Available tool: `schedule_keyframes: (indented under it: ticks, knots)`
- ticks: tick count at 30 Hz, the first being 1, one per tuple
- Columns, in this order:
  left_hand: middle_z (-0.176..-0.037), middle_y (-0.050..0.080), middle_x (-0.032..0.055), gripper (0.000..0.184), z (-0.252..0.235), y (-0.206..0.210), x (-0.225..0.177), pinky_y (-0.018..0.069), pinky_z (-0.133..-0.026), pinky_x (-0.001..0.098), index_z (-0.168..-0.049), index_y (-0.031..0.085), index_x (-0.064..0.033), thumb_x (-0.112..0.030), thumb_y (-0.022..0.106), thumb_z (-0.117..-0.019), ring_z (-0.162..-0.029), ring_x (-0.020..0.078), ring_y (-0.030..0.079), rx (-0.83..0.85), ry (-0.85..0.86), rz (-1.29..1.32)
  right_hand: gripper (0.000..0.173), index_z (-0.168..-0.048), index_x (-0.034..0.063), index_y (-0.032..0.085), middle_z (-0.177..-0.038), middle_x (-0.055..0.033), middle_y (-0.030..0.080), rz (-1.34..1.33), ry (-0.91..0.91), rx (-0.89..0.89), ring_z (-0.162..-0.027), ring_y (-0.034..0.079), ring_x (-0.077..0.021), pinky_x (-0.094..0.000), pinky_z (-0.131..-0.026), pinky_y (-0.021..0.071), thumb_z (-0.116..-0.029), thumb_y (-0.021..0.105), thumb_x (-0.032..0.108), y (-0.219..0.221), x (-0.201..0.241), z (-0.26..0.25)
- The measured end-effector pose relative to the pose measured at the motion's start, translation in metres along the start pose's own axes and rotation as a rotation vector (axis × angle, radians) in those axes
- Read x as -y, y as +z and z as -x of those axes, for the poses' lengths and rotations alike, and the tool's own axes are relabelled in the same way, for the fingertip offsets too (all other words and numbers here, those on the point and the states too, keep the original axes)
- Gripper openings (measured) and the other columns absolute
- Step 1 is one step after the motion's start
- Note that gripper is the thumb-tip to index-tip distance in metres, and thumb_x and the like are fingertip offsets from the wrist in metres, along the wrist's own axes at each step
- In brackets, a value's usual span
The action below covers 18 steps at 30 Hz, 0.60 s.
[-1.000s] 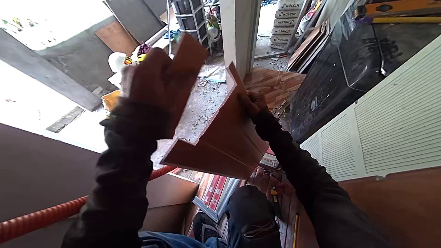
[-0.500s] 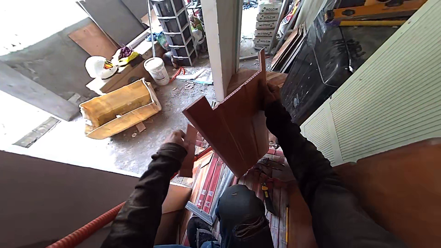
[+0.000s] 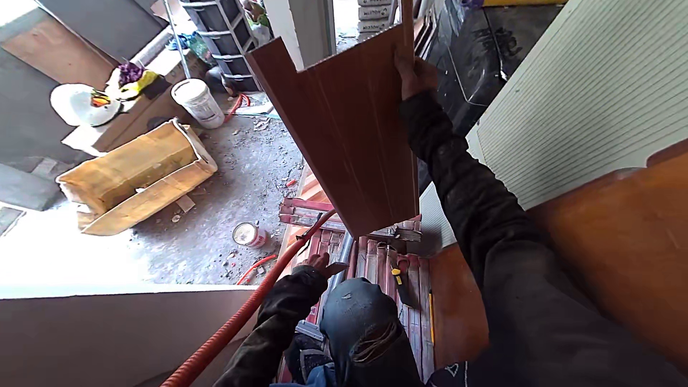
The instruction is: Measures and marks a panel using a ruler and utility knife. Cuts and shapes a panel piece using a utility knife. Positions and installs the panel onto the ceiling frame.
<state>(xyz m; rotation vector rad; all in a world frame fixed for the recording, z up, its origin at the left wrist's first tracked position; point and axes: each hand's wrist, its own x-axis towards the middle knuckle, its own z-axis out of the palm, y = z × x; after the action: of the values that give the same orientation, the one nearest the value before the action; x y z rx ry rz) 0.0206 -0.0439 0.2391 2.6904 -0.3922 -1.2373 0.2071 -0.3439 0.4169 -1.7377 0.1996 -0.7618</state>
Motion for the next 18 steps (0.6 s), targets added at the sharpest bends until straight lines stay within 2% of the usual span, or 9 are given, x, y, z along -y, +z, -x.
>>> schedule_keyframes:
  ticks: [2, 3, 5, 7, 10, 13, 16, 18]
  knots:
    - [-0.145, 0.053, 0.0295, 0.069, 0.003, -0.005, 0.004, 0.0398, -0.111, 0.0631, -0.145, 0.052, -0.0026, -0.038, 0.076, -0.0913, -0.136, 0.0467, 0.05, -0.138, 0.053, 0.109, 0.036, -0.094, 0.0016, 0.073, -0.082, -0.0061, 0.071, 0.026, -0.027, -0.009, -0.078, 0.068, -0.0098, -0.0343, -0.079, 0.0569, -0.1026, 0.06, 0.034, 0.0, -0.002, -0.006]
    - [-0.144, 0.053, 0.0303, 0.071, 0.006, -0.009, 0.005, 0.0403, -0.112, 0.0614, -0.146, 0.052, -0.0013, -0.035, 0.078, -0.0897, -0.134, 0.0469, 0.052, -0.22, 0.103, 0.168, 0.036, -0.092, 0.0022, 0.073, -0.08, -0.0049, 0.071, 0.012, -0.048, -0.02, -0.076, 0.068, -0.0089, -0.0336, -0.077, 0.0569, -0.1022, 0.061, 0.034, -0.001, -0.002, -0.007]
    - [-0.141, 0.056, 0.0314, 0.069, 0.008, -0.016, 0.006, 0.0392, -0.115, 0.0586, -0.145, 0.051, 0.0031, -0.031, 0.077, -0.0916, -0.133, 0.0466, 0.053, -0.348, 0.205, 0.304, 0.031, -0.086, 0.0021, 0.071, -0.073, -0.0023, 0.069, -0.063, -0.109, -0.054, -0.069, 0.067, -0.0062, -0.0297, -0.071, 0.0589, -0.1018, 0.063, 0.027, -0.001, 0.002, -0.005]
    - [-0.14, 0.058, 0.029, 0.068, 0.007, -0.024, 0.005, 0.0446, -0.111, 0.0541, -0.147, 0.048, 0.0046, -0.029, 0.075, -0.0938, -0.128, 0.0427, 0.059, -0.414, 0.247, 0.457, 0.029, -0.083, 0.0017, 0.07, -0.07, -0.001, 0.067, -0.09, -0.169, -0.071, -0.067, 0.066, -0.0049, -0.028, -0.069, 0.0588, -0.1016, 0.063, 0.022, -0.001, 0.009, -0.005]
    - [-0.136, 0.063, 0.0244, 0.071, -0.001, -0.033, 0.005, 0.055, -0.1, 0.0505, -0.152, 0.041, 0.0007, -0.025, 0.075, -0.0941, -0.114, 0.0356, 0.069, -0.521, 0.218, 0.771, 0.032, -0.086, 0.0015, 0.071, -0.075, -0.0016, 0.067, 0.032, -0.178, -0.057, -0.072, 0.064, -0.0038, -0.0264, -0.075, 0.0555, -0.103, 0.061, 0.027, -0.004, 0.021, -0.008]
    - [-0.136, 0.06, 0.0277, 0.075, -0.005, -0.056, 0.007, 0.0582, -0.092, 0.0515, -0.155, 0.035, -0.0014, -0.023, 0.074, -0.0952, -0.107, 0.0371, 0.07, -0.602, 0.134, 1.041, 0.036, -0.086, 0.0035, 0.072, -0.075, -0.0006, 0.067, 0.156, -0.17, -0.05, -0.073, 0.064, -0.0031, -0.0257, -0.076, 0.0545, -0.1033, 0.061, 0.033, -0.001, 0.028, -0.011]
    - [-0.137, 0.06, 0.0259, 0.065, 0.001, -0.081, 0.004, 0.0566, -0.095, 0.0513, -0.154, 0.037, -0.0027, -0.024, 0.068, -0.1004, -0.112, 0.0364, 0.068, -0.63, 0.095, 1.154, 0.046, -0.099, 0.0026, 0.074, -0.092, -0.0082, 0.073, 0.34, -0.055, 0.017, -0.09, 0.068, -0.0114, -0.0347, -0.089, 0.0527, -0.1043, 0.056, 0.044, 0.002, 0.034, -0.01]
    - [-0.136, 0.062, 0.0238, 0.061, -0.001, -0.087, 0.003, 0.0558, -0.097, 0.0509, -0.153, 0.04, -0.0032, -0.027, 0.064, -0.1023, -0.115, 0.0348, 0.067, -0.645, 0.118, 1.175, 0.05, -0.106, 0.0005, 0.074, -0.104, -0.0136, 0.073, 0.363, 0.061, 0.063, -0.101, 0.067, -0.0164, -0.0381, -0.097, 0.05, -0.1045, 0.055, 0.047, 0.007, 0.031, -0.008]
